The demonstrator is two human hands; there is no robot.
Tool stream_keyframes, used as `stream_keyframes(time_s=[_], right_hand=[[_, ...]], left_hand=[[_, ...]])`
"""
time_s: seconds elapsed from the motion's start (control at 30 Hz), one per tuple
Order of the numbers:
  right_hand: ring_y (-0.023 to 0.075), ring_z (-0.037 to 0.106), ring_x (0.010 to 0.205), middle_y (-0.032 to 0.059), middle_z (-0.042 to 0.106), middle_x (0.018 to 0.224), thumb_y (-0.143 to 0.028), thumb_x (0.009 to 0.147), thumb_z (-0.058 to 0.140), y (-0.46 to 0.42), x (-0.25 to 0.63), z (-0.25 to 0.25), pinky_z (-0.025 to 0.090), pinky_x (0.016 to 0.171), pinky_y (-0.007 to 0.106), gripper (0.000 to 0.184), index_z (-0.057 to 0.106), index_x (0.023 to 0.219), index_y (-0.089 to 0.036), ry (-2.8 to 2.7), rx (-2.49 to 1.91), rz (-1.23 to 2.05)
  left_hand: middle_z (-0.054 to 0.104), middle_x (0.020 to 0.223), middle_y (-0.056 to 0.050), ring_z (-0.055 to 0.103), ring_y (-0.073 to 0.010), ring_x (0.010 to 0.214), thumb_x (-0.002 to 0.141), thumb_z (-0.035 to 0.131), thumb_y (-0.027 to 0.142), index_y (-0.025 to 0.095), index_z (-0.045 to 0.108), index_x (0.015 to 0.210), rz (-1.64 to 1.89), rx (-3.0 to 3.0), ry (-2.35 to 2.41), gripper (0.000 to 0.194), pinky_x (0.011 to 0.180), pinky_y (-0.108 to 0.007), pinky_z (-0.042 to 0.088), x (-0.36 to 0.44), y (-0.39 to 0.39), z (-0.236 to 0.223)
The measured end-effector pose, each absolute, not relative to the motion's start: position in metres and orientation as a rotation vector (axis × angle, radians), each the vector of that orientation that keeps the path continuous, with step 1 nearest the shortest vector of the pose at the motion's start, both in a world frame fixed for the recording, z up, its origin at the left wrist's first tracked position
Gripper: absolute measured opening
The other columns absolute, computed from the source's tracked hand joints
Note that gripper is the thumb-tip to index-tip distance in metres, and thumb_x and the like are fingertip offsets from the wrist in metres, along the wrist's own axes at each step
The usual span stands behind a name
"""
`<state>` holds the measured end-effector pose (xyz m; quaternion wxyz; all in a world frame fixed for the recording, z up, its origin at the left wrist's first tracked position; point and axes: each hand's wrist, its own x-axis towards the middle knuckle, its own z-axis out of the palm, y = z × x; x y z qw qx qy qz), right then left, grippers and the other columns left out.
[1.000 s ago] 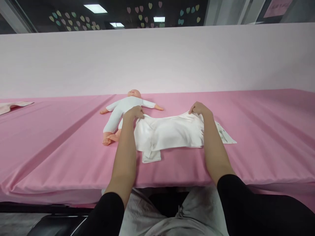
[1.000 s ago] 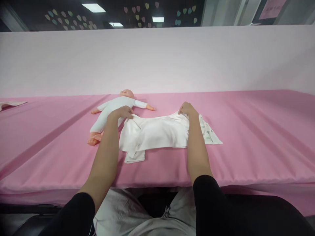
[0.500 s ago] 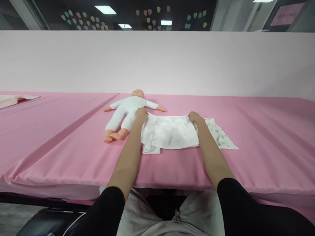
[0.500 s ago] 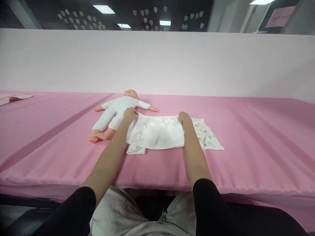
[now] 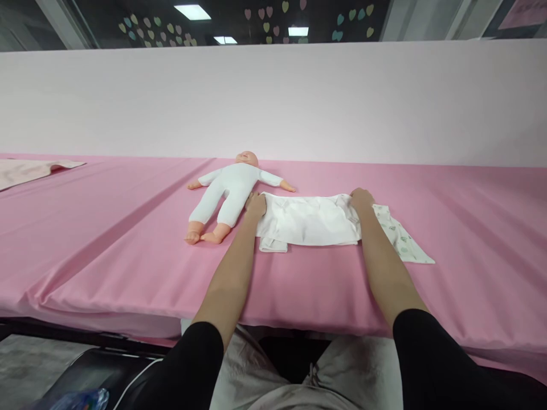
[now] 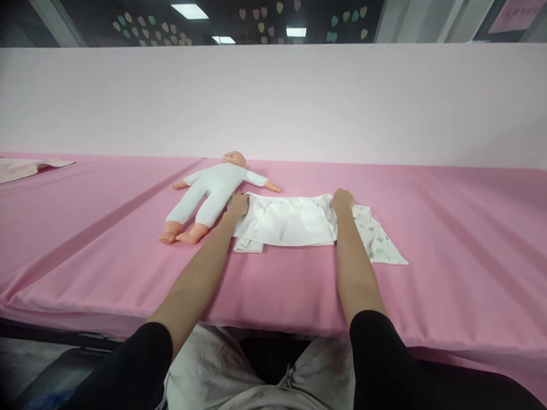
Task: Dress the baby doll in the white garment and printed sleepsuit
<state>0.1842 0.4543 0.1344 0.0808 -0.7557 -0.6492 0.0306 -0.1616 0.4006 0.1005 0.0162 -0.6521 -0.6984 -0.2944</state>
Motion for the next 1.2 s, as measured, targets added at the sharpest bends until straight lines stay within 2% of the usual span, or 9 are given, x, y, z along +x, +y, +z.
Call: stream_keyframes(time_s=[0.17, 0.27, 0.4, 0.5, 0.63, 0.77, 0.9, 1.07, 1.2], right_hand=[[0.0323, 0.057, 0.105, 0.0264, 0.058, 0.113, -0.015, 0.085, 0.05, 0.45, 0.201, 0.136, 0.049, 0.082, 0.038, 0.035, 0.057, 0.118, -0.003, -1.634, -2.335, 0.124], [0.0332, 0.057, 0.106, 0.0253, 0.058, 0.113, -0.02, 0.081, 0.06, 0.451, 0.21, 0.134, 0.047, 0.085, 0.04, 0.039, 0.058, 0.116, -0.003, -1.534, -2.322, 0.136], [0.0323, 0.056, 0.108, 0.0215, 0.059, 0.112, -0.023, 0.079, 0.064, 0.456, 0.219, 0.131, 0.045, 0.089, 0.042, 0.035, 0.062, 0.11, -0.007, -1.532, -2.285, 0.154], [0.0321, 0.056, 0.108, 0.02, 0.06, 0.111, -0.022, 0.082, 0.06, 0.457, 0.22, 0.127, 0.045, 0.088, 0.042, 0.03, 0.063, 0.109, -0.009, -1.551, -2.27, 0.138], [0.032, 0.058, 0.104, 0.0239, 0.06, 0.109, -0.019, 0.085, 0.052, 0.462, 0.213, 0.124, 0.046, 0.082, 0.041, 0.03, 0.061, 0.111, -0.006, -1.582, -2.261, 0.089], [0.0306, 0.058, 0.102, 0.0266, 0.06, 0.106, -0.014, 0.085, 0.049, 0.475, 0.206, 0.123, 0.044, 0.079, 0.04, 0.029, 0.062, 0.11, -0.005, -1.589, -2.231, 0.1], [0.0309, 0.058, 0.104, 0.0276, 0.059, 0.106, -0.01, 0.082, 0.049, 0.488, 0.205, 0.124, 0.043, 0.079, 0.041, 0.032, 0.061, 0.111, -0.004, -1.543, -2.228, 0.129], [0.0347, 0.055, 0.105, 0.0289, 0.057, 0.106, -0.01, 0.078, 0.052, 0.484, 0.204, 0.133, 0.044, 0.081, 0.046, 0.032, 0.06, 0.108, -0.002, -1.516, -2.174, 0.216], [0.0338, 0.033, 0.127, 0.0277, 0.041, 0.13, -0.015, 0.088, 0.04, 0.471, 0.177, 0.147, 0.026, 0.102, 0.052, 0.036, 0.051, 0.121, -0.005, -1.599, -1.808, 0.181]], left_hand=[[0.061, 0.098, -0.008, 0.054, -0.02, 0.106, 0.085, 0.037, 0.016, 0.012, 0.063, 0.092, -0.826, -2.01, -2.203, 0.027, 0.092, -0.035, 0.036, -0.169, 0.401, 0.097], [0.06, 0.106, -0.011, 0.054, -0.0188, 0.102, 0.087, 0.035, 0.009, 0.013, 0.06, 0.11, -0.767, -2.003, -2.236, 0.034, 0.091, -0.034, 0.037, -0.17, 0.402, 0.1], [0.059, 0.109, -0.014, 0.053, -0.019, 0.098, 0.09, 0.032, 0.008, 0.013, 0.056, 0.121, -0.634, -2.005, -2.259, 0.04, 0.088, -0.032, 0.038, -0.168, 0.399, 0.106], [0.059, 0.109, -0.017, 0.054, -0.0224, 0.098, 0.092, 0.029, 0.012, 0.012, 0.055, 0.124, -0.487, -2.012, -2.27, 0.041, 0.088, -0.035, 0.038, -0.165, 0.397, 0.111], [0.057, 0.117, -0.019, 0.05, -0.029, 0.11, 0.089, 0.03, 0.01, 0.014, 0.053, 0.125, -0.328, -1.983, -2.265, 0.043, 0.091, -0.041, 0.038, -0.158, 0.402, 0.115], [0.053, 0.121, -0.026, 0.046, -0.0373, 0.116, 0.086, 0.035, 0.008, 0.006, 0.055, 0.121, -0.186, -1.933, -2.293, 0.041, 0.084, -0.045, 0.042, -0.148, 0.421, 0.12], [0.053, 0.12, -0.028, 0.048, -0.0357, 0.114, 0.084, 0.036, 0.003, 0.001, 0.056, 0.117, -0.099, -1.963, -2.248, 0.039, 0.087, -0.044, 0.04, -0.142, 0.439, 0.125], [0.058, 0.118, -0.017, 0.046, -0.028, 0.115, 0.084, 0.047, 0.012, 0.009, 0.065, 0.105, -0.145, -2.157, -2.021, 0.028, 0.097, -0.039, 0.032, -0.153, 0.44, 0.15], [0.049, 0.129, -0.015, 0.037, -0.0294, 0.122, 0.088, 0.039, 0.018, 0.013, 0.059, 0.116, -0.318, -2.088, -1.937, 0.035, 0.103, -0.043, 0.025, -0.192, 0.42, 0.181]])
